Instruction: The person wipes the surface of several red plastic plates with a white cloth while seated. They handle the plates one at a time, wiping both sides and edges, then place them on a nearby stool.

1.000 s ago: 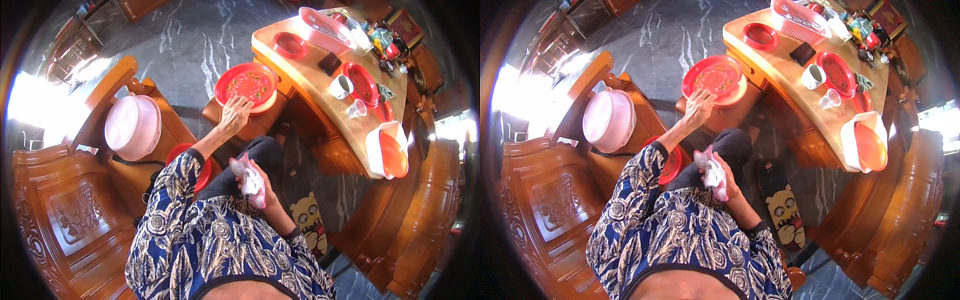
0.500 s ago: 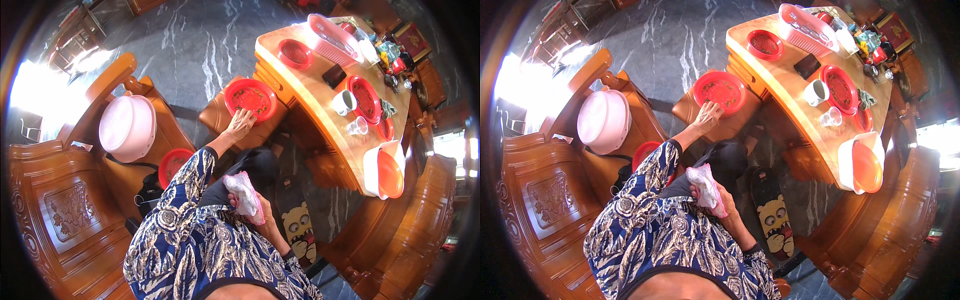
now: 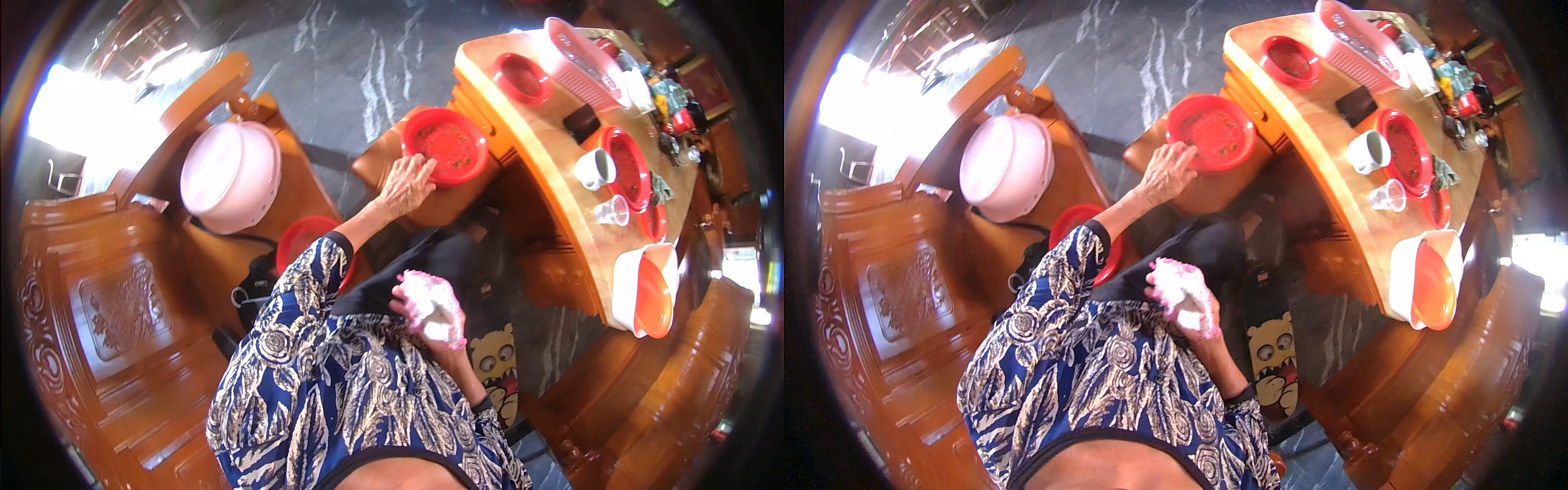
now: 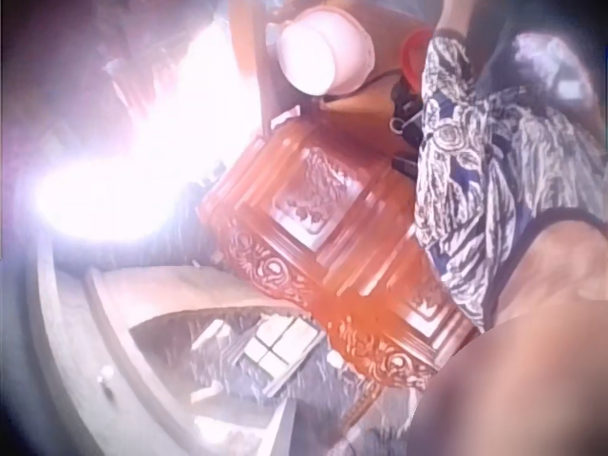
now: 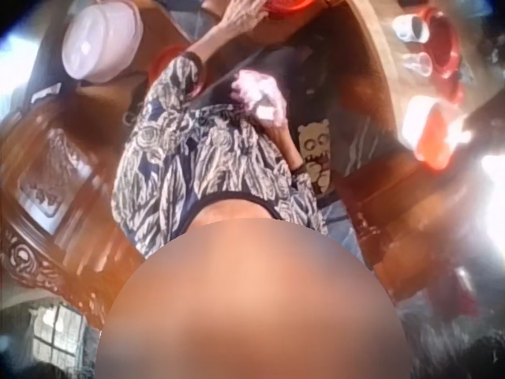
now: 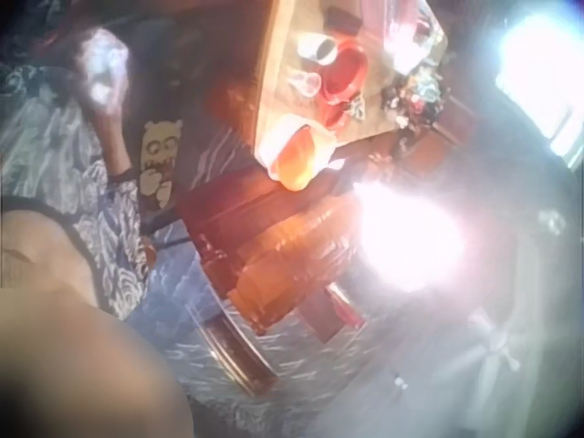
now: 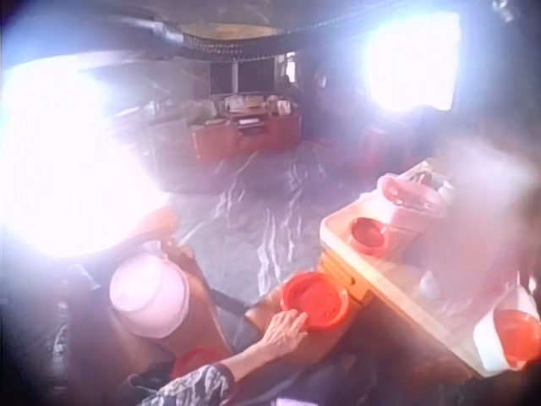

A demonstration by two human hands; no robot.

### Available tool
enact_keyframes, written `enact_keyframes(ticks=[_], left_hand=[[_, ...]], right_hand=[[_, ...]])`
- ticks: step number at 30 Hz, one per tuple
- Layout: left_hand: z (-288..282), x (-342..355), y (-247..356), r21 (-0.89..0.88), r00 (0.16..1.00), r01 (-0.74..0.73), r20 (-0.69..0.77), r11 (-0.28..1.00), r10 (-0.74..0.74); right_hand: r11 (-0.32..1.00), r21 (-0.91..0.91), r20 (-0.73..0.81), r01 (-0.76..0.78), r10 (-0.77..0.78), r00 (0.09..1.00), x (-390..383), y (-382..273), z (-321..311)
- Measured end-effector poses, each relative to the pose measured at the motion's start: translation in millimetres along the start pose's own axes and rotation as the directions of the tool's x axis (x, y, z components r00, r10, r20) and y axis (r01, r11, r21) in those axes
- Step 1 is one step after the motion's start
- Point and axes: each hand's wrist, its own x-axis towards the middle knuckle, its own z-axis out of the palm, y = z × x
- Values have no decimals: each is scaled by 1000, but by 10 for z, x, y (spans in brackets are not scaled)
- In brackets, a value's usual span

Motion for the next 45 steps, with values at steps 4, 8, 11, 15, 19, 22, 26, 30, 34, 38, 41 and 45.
enact_keyframes(ticks=[4,8,11,15,19,22,26,30,34,38,41,45], left_hand=[[-480,-602,-276,41,938,346,-4,937,-346],[-1182,-1419,-484,278,814,558,-1,782,-581],[-1344,-1966,-579,466,623,677,50,570,-781],[-1253,-2360,-585,540,433,746,50,389,-900],[-1021,-2740,-885,603,486,697,1,388,-874],[-1033,-2666,-881,587,467,719,-11,372,-884],[-1108,-2562,-799,576,458,735,-35,356,-888],[-1118,-2649,-846,548,537,729,-85,411,-839],[-1117,-2707,-855,416,473,815,-76,403,-878],[-1118,-2631,-769,538,476,752,-45,380,-878],[-1052,-2762,-910,504,404,797,-38,332,-914],[-1017,-2773,-940,470,424,812,-67,346,-903]], right_hand=[[996,42,-22,73,-72,997,-53,-4,36],[996,80,-46,30,-27,999,-83,-52,10],[998,56,-58,-2,5,998,-81,-46,-29],[991,42,-58,-125,127,990,-56,-66,-153],[991,-9,-72,-136,135,988,-44,-56,-141],[994,-19,-102,-108,106,989,-65,-65,-218],[991,-19,-125,-130,127,984,-82,-85,-264],[991,-32,-148,-130,124,981,-65,-81,-259],[992,-34,-148,-118,112,983,-19,-53,-287],[994,-36,-139,-107,101,985,-5,-57,-313],[991,-48,-156,-123,114,981,-19,-74,-366],[991,-76,-167,-110,96,981,-20,-71,-400]])
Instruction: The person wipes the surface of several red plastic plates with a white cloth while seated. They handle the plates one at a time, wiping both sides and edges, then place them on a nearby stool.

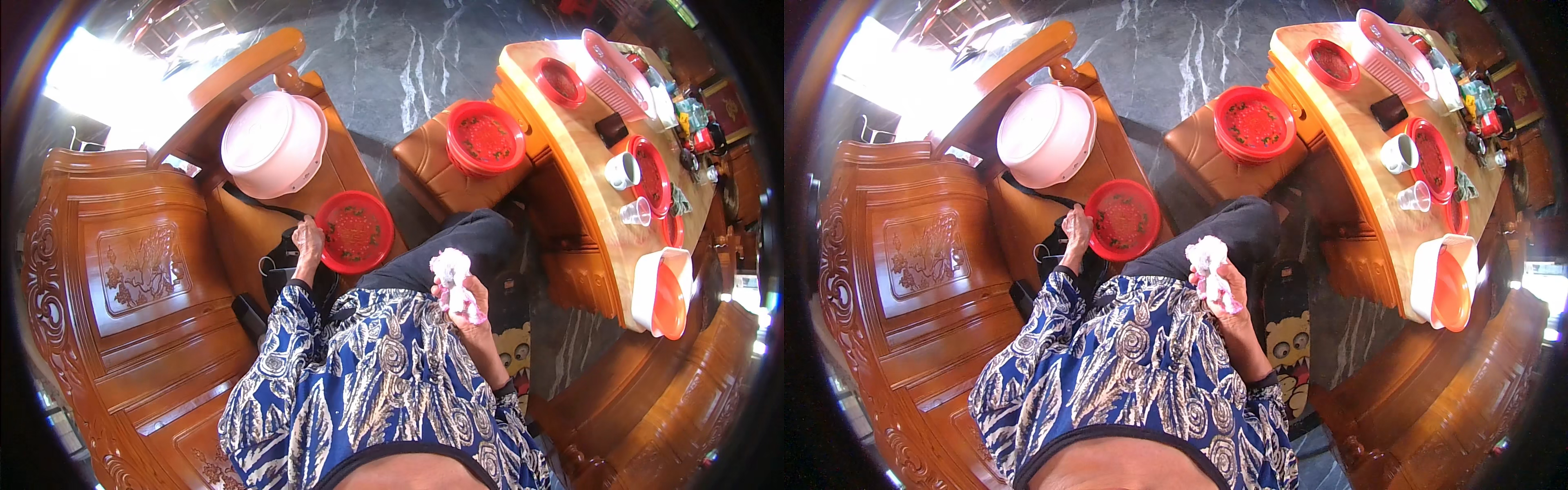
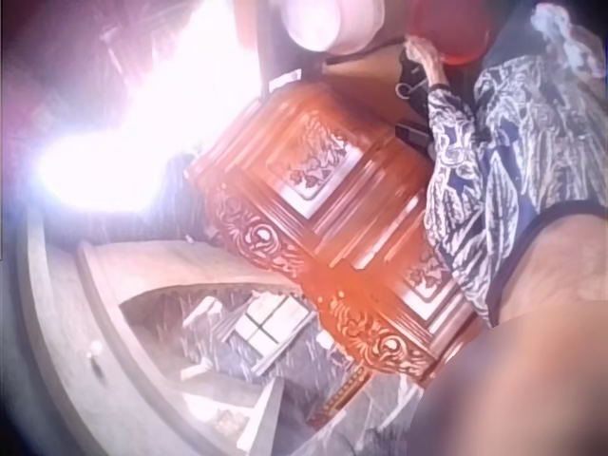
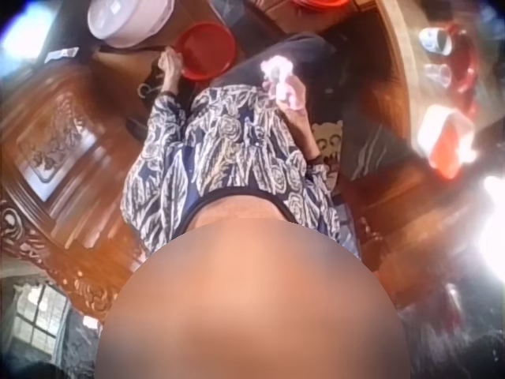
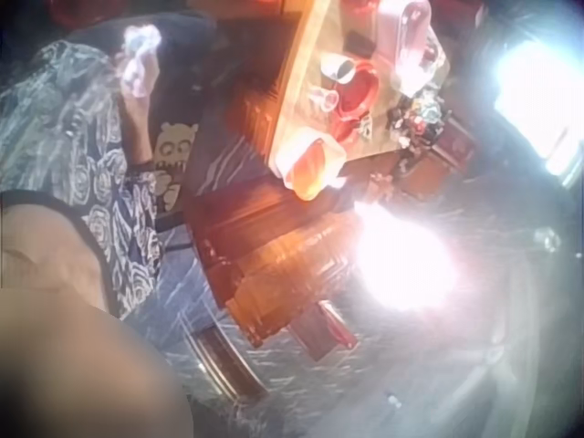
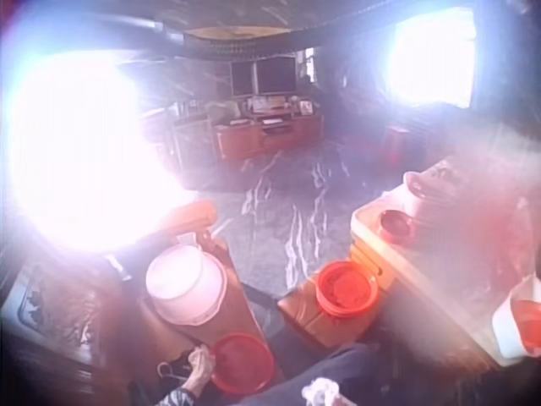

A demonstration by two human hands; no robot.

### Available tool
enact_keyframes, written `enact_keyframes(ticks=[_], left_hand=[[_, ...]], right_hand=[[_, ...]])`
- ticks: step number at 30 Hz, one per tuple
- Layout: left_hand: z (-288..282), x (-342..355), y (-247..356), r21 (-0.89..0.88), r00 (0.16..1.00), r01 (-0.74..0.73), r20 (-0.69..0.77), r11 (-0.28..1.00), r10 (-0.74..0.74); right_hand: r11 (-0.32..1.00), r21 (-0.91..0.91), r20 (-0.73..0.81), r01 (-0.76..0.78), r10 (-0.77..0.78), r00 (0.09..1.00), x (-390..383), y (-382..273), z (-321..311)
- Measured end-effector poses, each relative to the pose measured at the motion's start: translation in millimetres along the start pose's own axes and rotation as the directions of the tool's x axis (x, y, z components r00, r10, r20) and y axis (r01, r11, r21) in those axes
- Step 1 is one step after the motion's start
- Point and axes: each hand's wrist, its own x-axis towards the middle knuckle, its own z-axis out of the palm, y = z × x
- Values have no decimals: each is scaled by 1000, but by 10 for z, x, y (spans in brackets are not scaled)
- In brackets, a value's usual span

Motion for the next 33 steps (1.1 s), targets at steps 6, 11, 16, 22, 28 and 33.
enact_keyframes(ticks=[6,11,16,22,28,33], left_hand=[[-70,-3,120,19,1000,30,6,999,-30],[-354,-22,270,-55,998,-8,64,998,11],[-742,-1,424,-249,984,-175,-2,953,180],[-1055,-37,692,-834,961,-165,-15,527,277],[-1811,-236,1513,-894,895,-87,124,439,429],[-2057,-308,1872,-841,682,-407,-19,358,731]], right_hand=[[1000,3,-4,-12,12,1000,39,-7,-3],[1000,-1,1,-4,4,1000,33,-7,-30],[1000,-2,69,-10,10,998,42,-40,-44],[982,-94,168,164,-146,975,65,-136,228],[789,-374,283,487,-403,870,168,-490,844],[-449,-495,854,744,-407,322,339,-633,1533]])
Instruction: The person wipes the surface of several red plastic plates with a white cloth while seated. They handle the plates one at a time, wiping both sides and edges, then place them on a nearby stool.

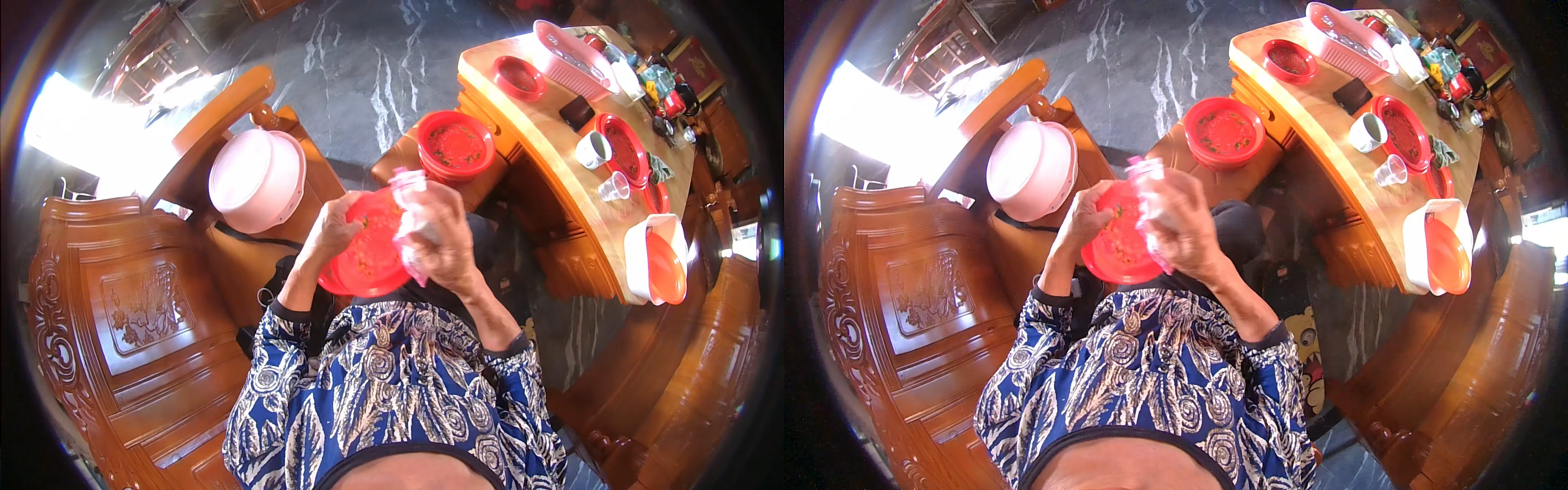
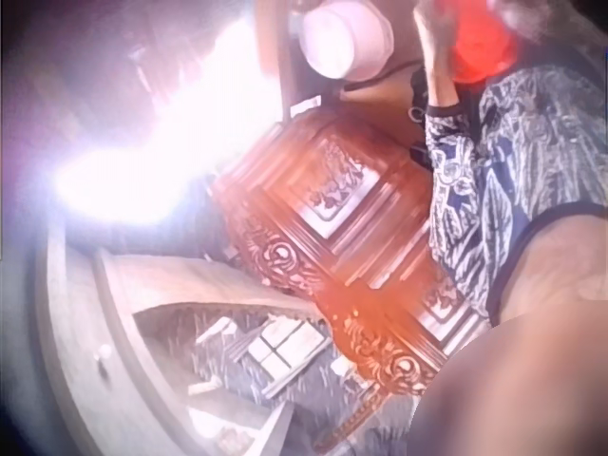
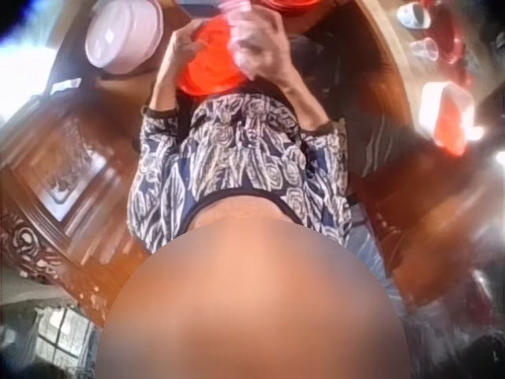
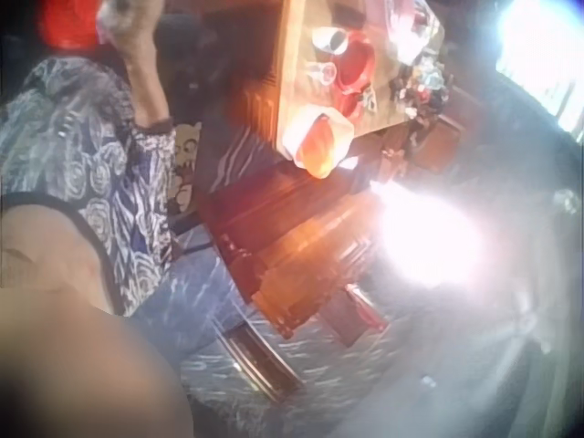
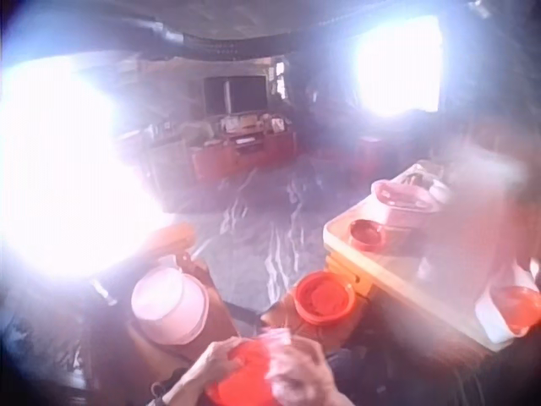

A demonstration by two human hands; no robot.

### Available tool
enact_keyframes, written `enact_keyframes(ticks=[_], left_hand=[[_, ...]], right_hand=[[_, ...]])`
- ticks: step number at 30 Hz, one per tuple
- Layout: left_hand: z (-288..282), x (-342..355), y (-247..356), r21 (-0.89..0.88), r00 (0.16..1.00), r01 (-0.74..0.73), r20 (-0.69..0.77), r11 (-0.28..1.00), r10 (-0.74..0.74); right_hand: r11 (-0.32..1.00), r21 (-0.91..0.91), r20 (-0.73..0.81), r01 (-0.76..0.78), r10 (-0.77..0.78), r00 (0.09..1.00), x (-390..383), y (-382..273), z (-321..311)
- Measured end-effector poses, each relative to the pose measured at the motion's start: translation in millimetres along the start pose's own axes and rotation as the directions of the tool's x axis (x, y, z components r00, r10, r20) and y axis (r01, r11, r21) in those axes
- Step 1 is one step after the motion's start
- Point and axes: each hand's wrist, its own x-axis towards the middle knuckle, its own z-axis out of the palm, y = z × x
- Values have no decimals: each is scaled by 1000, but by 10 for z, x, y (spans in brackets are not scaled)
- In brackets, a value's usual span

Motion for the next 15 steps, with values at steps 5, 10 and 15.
enact_keyframes(ticks=[5,10,15], left_hand=[[118,-100,283,-198,955,192,264,961,-136],[162,-158,291,-190,944,247,267,950,-192],[174,-219,509,-220,959,232,213,948,-186]], right_hand=[[904,-323,351,281,-162,922,112,128,105],[916,-373,417,150,21,909,-8,225,37],[946,-316,235,-77,156,959,-165,278,-19]])
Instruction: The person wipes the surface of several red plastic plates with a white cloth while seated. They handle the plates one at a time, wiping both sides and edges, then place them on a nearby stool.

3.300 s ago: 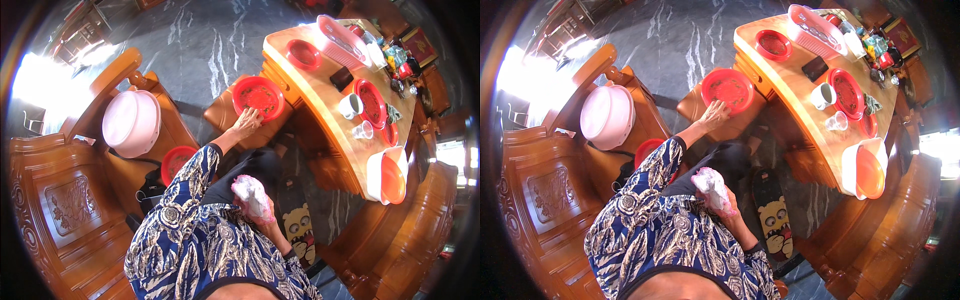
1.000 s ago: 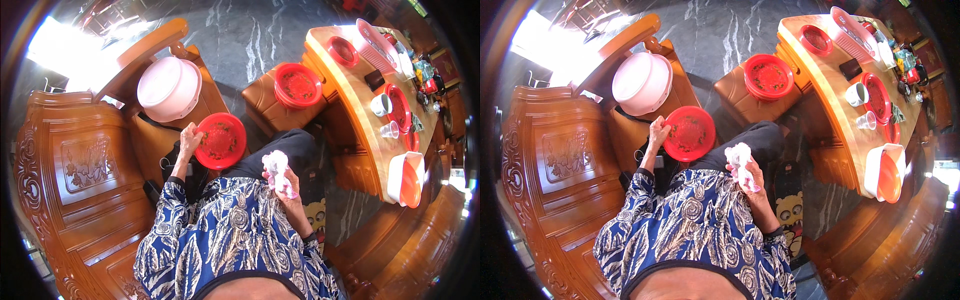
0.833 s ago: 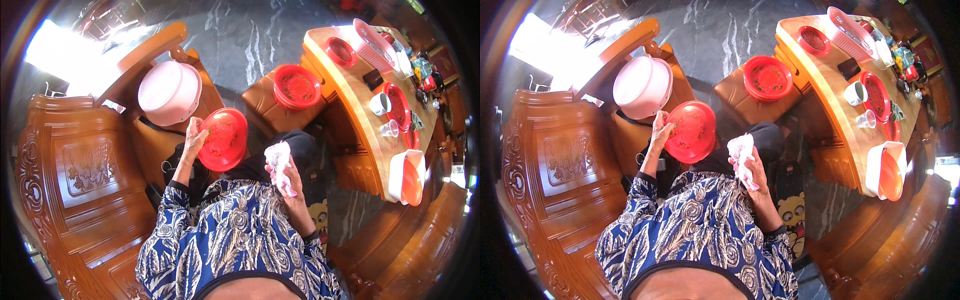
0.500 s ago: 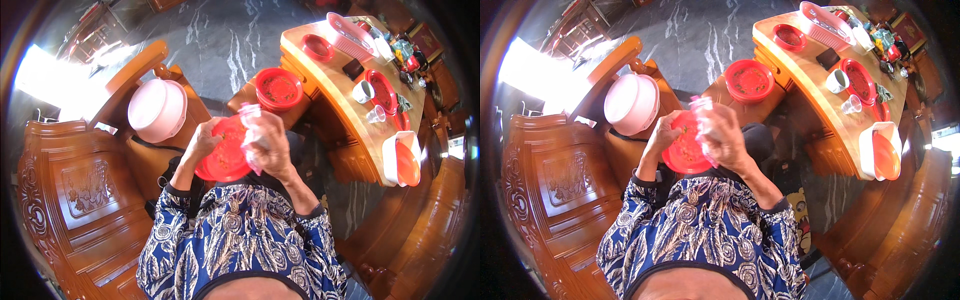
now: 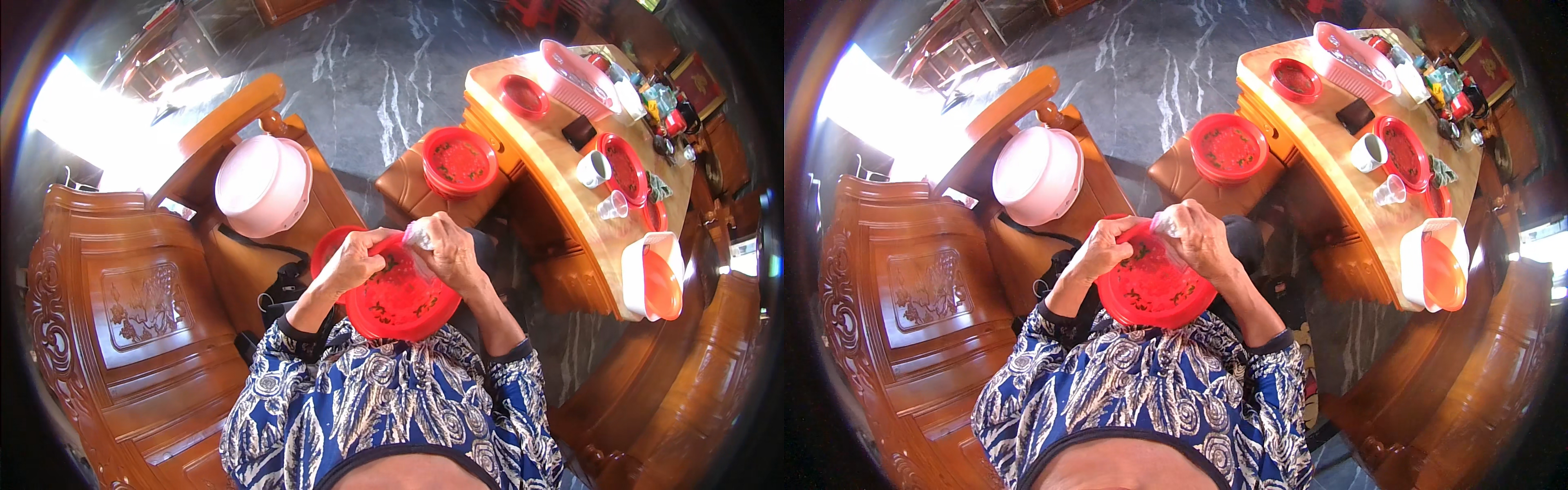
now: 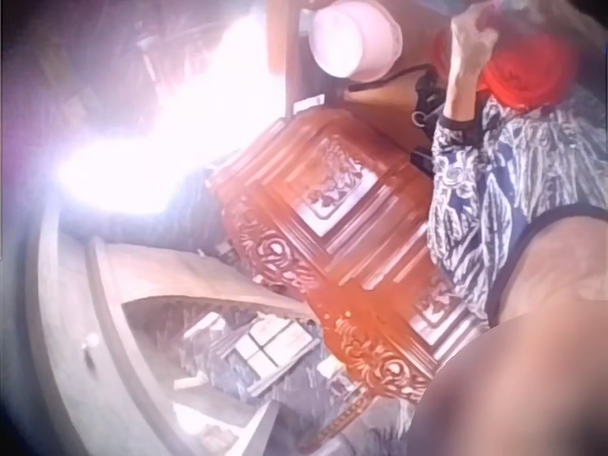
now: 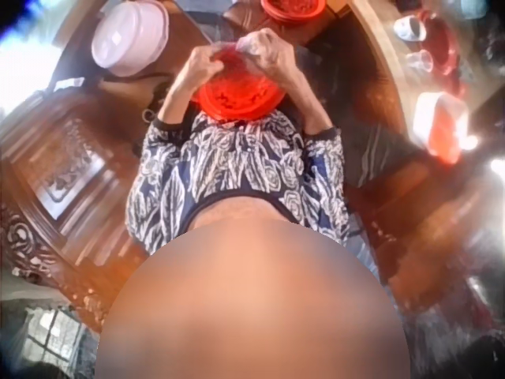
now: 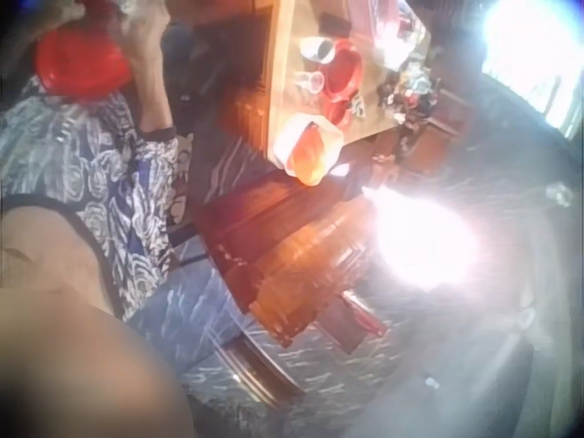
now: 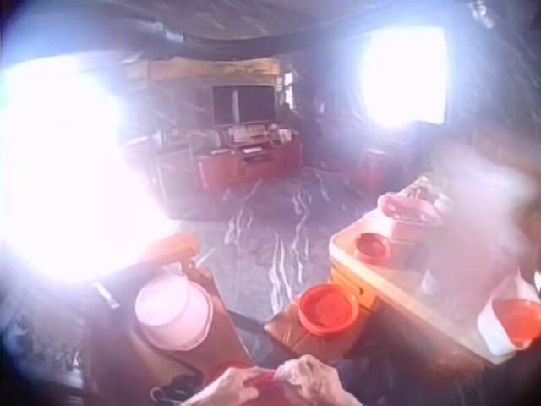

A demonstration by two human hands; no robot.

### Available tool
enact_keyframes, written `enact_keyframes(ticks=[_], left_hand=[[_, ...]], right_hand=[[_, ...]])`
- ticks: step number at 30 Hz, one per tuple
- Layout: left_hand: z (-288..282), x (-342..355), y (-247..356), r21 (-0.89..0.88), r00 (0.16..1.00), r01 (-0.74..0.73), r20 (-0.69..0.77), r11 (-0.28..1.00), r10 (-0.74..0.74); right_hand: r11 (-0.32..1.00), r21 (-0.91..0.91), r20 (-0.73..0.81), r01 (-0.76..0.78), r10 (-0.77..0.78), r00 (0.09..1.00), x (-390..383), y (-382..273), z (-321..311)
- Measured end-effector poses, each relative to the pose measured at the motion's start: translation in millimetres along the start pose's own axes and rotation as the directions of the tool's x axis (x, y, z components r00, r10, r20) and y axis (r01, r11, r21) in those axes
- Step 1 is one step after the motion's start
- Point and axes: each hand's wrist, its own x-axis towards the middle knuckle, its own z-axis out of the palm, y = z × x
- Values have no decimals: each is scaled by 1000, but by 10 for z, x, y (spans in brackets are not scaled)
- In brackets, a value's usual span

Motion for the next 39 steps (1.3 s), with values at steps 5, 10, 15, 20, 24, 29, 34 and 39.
enact_keyframes(ticks=[5,10,15,20,24,29,34,39], left_hand=[[-13,-60,18,-74,1000,-14,-19,997,13],[-81,-157,-179,-174,990,-8,-143,985,-17],[-95,-182,-240,-139,968,-116,-236,983,81],[-64,-188,-125,-146,933,-155,-347,977,96],[12,-155,-76,-101,857,-265,-481,959,186],[167,-134,-102,163,712,-268,-631,950,309],[368,-23,-230,357,505,-288,-732,889,458],[364,-57,-206,418,568,-281,-653,864,501]], right_hand=[[973,76,-67,-216,222,973,-227,114,73],[865,187,-99,-466,489,867,-569,182,239],[780,271,-193,-565,619,762,-700,82,361],[654,391,-150,-647,739,657,-841,187,572],[428,696,-42,-577,826,562,-866,233,749],[-83,889,330,-451,798,504,-737,7,695],[-402,819,568,-410,670,477,-604,-304,682],[-326,818,564,-474,618,548,-685,-139,754]])
